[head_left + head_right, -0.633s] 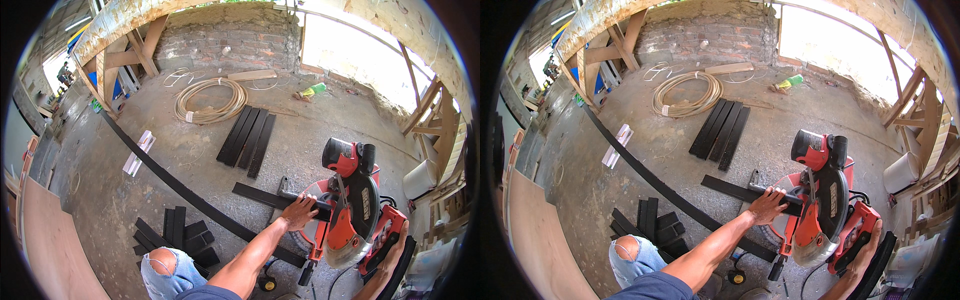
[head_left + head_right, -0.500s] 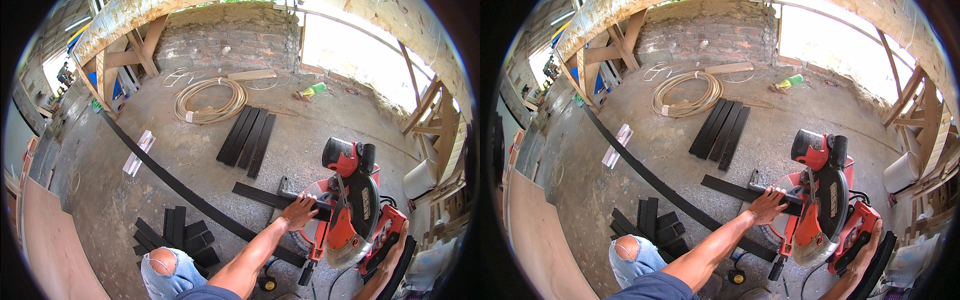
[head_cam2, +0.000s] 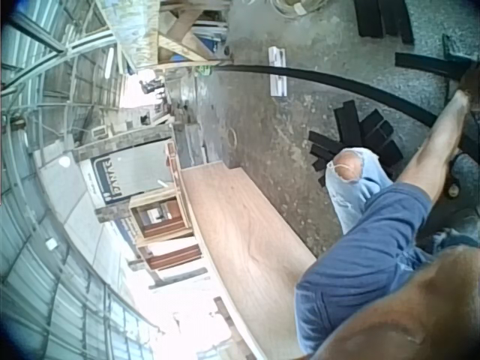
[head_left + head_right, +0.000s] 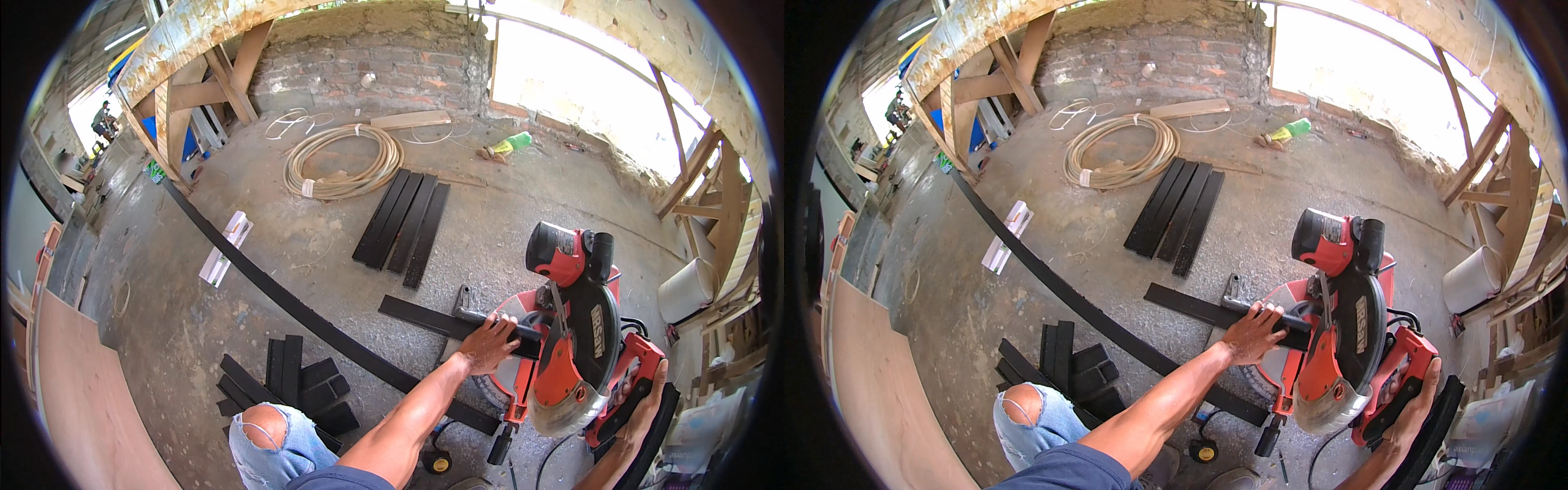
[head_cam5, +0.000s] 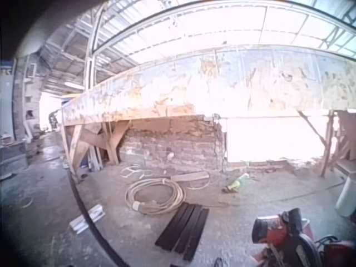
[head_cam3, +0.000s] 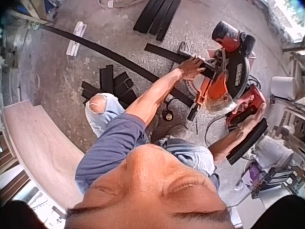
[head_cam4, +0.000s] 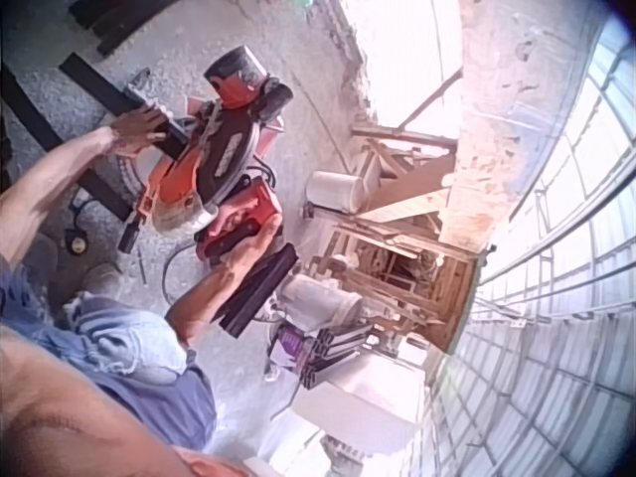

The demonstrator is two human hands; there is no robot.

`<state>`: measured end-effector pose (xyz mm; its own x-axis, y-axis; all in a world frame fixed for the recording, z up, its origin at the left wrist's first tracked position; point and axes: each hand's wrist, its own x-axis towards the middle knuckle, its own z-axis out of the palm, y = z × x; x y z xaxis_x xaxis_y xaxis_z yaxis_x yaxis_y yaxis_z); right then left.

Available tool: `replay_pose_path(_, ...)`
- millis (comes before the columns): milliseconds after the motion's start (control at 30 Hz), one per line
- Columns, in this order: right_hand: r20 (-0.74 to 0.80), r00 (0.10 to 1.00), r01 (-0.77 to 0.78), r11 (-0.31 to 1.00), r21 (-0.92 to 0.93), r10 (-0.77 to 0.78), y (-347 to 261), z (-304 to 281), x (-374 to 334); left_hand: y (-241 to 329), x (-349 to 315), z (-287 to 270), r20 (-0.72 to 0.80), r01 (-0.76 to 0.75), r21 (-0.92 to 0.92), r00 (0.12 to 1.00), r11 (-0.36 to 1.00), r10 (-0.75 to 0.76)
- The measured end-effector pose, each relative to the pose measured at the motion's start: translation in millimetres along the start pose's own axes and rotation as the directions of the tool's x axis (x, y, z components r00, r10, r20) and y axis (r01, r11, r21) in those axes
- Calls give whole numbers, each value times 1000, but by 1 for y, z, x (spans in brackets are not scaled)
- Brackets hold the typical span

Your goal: The person measures a black wooden board with a tape measure and cuts it using a miter saw.

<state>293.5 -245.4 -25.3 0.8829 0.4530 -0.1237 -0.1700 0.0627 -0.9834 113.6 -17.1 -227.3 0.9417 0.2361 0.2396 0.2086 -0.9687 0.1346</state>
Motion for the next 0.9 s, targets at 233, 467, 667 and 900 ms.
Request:
replay_pose_path(233, -17, 1000, 10, 1000, -21, -10, 0, -1, -1, 1, 1, -2, 13, 5, -24, 1000, 1000, -4)
replay_pose_path(467, -40, 999, 14, 999, -34, -15, 2, -1, -2, 0, 0, -2, -5, 6, -30, 1000, 1000, -6)
replay_pose_path(667, 6, 1000, 5, 1000, -1, -5, 3, -2, -2, 0, 0, 1, -8, 7, -31, 1000, 1000, -7)
replay_pose_path(900, -35, 999, -6, 1000, 7, 7, 4, -1, -4, 0, 1, -1, 4, 6, -27, 1000, 1000, -6)
